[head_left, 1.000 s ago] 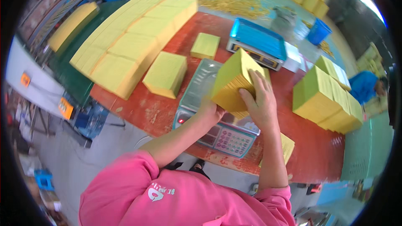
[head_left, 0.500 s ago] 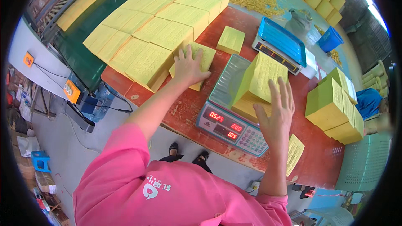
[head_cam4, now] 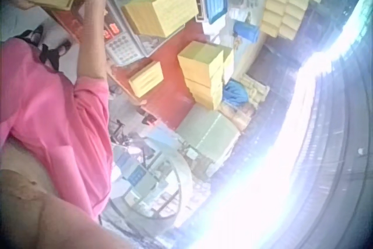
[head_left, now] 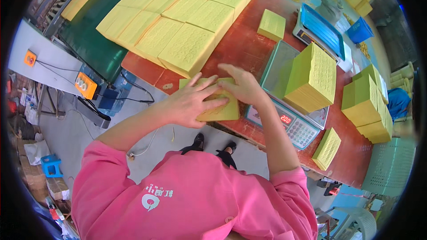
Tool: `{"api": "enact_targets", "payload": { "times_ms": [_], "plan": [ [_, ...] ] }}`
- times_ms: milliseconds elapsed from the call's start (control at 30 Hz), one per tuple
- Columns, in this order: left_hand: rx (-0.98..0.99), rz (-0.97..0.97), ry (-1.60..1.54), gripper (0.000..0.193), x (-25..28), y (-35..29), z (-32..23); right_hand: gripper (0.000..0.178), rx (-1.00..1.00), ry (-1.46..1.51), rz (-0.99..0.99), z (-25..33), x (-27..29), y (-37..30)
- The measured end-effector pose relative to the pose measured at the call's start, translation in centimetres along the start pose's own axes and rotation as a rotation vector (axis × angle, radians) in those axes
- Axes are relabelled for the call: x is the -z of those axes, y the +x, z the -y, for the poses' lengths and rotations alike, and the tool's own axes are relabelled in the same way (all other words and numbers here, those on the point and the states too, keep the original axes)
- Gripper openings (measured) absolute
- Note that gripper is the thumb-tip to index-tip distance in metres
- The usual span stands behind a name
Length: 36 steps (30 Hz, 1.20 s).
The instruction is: The recorder is weighing stacks of embossed yellow paper or napkins and arranging them on a conveyor and workbench for industrial packaging.
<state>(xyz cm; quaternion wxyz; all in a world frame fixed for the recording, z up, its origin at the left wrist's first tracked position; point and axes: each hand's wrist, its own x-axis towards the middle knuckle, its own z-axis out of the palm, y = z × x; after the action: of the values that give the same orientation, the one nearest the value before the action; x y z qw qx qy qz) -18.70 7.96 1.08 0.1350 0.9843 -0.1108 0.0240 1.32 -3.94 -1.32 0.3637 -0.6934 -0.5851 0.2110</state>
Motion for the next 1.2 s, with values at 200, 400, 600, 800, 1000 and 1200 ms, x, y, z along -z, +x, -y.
{"api": "enact_targets", "payload": {
  "times_ms": [200,400,600,800,1000,1200],
  "plan": [
    [0.667,-0.779,-0.396,0.082,-5.9,-10.3,-2.9,0.042,-0.181,0.114,0.130,0.4,-2.1,-1.7],
    [1.091,-0.885,-2.053,0.095,-15.9,-9.2,-7.9,0.039,-0.223,0.071,0.078,1.3,-3.5,-3.0],
    [0.781,-1.170,-2.163,0.092,-15.0,-5.0,-9.7,0.036,-0.166,-0.016,-0.064,0.9,-4.9,-6.1],
    [0.815,-1.368,-1.931,0.075,-12.9,-2.8,-13.6,0.038,-0.103,-0.018,-0.282,1.1,-6.7,-9.4],
    [0.922,-1.264,-1.511,0.061,-10.5,0.0,-14.3,0.050,-0.184,0.093,-0.160,0.9,-3.5,-12.5],
    [0.687,-0.996,-1.693,0.053,-1.9,2.4,-15.6,0.061,-0.268,0.642,-0.094,0.0,6.4,-17.3]
  ]
}}
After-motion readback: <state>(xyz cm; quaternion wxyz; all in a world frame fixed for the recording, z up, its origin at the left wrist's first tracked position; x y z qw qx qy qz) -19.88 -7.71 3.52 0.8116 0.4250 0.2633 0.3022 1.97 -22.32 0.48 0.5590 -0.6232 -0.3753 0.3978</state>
